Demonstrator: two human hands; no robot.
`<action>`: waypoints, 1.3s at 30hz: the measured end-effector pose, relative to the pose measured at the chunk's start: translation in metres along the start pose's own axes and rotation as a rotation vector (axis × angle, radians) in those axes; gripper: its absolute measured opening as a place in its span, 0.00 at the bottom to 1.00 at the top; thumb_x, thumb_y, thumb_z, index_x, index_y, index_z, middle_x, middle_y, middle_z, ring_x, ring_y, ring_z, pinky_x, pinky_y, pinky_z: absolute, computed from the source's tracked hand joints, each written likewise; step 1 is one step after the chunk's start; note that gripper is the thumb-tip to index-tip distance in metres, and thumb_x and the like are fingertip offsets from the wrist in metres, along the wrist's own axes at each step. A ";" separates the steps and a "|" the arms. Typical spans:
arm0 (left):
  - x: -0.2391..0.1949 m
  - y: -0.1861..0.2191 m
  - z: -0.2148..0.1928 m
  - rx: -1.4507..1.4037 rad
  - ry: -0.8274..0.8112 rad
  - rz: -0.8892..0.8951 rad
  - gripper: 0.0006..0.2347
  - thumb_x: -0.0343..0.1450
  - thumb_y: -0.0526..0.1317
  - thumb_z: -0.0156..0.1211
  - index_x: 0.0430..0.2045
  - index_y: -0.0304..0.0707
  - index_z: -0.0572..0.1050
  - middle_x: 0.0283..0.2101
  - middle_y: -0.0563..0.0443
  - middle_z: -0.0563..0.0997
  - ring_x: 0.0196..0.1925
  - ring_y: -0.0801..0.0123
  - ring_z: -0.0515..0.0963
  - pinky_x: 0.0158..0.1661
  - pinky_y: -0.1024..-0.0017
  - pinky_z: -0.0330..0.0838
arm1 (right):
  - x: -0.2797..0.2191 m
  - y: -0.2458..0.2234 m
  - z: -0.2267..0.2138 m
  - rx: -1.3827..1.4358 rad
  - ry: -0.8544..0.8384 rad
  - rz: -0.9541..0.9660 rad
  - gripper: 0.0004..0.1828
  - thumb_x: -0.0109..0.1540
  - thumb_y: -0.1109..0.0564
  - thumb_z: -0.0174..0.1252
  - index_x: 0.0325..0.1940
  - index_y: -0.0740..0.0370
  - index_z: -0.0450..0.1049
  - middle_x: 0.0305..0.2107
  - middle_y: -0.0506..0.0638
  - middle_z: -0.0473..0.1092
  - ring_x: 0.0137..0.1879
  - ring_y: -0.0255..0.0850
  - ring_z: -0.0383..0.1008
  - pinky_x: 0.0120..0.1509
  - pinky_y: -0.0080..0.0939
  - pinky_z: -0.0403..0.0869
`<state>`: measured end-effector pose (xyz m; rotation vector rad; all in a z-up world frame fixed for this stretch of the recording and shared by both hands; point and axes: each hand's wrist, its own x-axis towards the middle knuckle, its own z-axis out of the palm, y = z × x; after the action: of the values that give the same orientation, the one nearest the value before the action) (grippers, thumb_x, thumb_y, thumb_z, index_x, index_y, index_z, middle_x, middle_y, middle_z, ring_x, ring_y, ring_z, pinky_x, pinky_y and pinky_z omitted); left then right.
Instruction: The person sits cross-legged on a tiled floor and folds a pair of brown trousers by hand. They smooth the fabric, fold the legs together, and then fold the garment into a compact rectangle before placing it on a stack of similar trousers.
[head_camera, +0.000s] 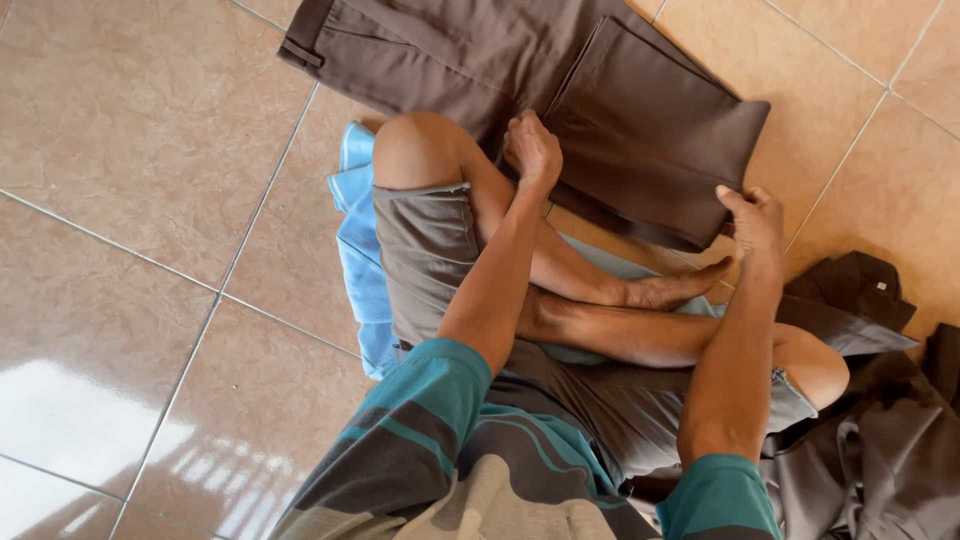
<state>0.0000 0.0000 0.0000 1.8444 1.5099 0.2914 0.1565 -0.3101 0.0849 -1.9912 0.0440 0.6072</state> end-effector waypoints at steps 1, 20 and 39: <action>0.005 -0.005 0.006 -0.031 -0.029 0.028 0.09 0.68 0.26 0.51 0.38 0.30 0.76 0.40 0.37 0.78 0.44 0.41 0.80 0.44 0.49 0.76 | 0.012 0.018 0.004 -0.053 0.003 -0.024 0.18 0.64 0.50 0.72 0.40 0.55 0.67 0.35 0.48 0.66 0.42 0.40 0.70 0.40 0.43 0.75; 0.011 -0.006 0.016 0.201 0.158 0.205 0.14 0.66 0.32 0.67 0.39 0.37 0.67 0.41 0.44 0.67 0.40 0.51 0.72 0.40 0.56 0.69 | 0.012 0.018 0.027 0.196 0.158 -0.077 0.20 0.56 0.55 0.79 0.48 0.57 0.79 0.36 0.47 0.74 0.41 0.39 0.80 0.40 0.37 0.80; -0.137 -0.021 0.107 -0.264 -0.619 0.393 0.14 0.74 0.34 0.53 0.53 0.40 0.78 0.66 0.50 0.74 0.58 0.56 0.81 0.54 0.66 0.76 | -0.049 -0.115 -0.076 0.148 0.654 -0.266 0.34 0.48 0.36 0.86 0.48 0.54 0.80 0.45 0.45 0.77 0.47 0.32 0.82 0.49 0.39 0.88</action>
<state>0.0076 -0.1665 -0.0540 1.7801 0.6569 0.0780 0.1765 -0.3291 0.2285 -1.9294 0.2105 -0.2256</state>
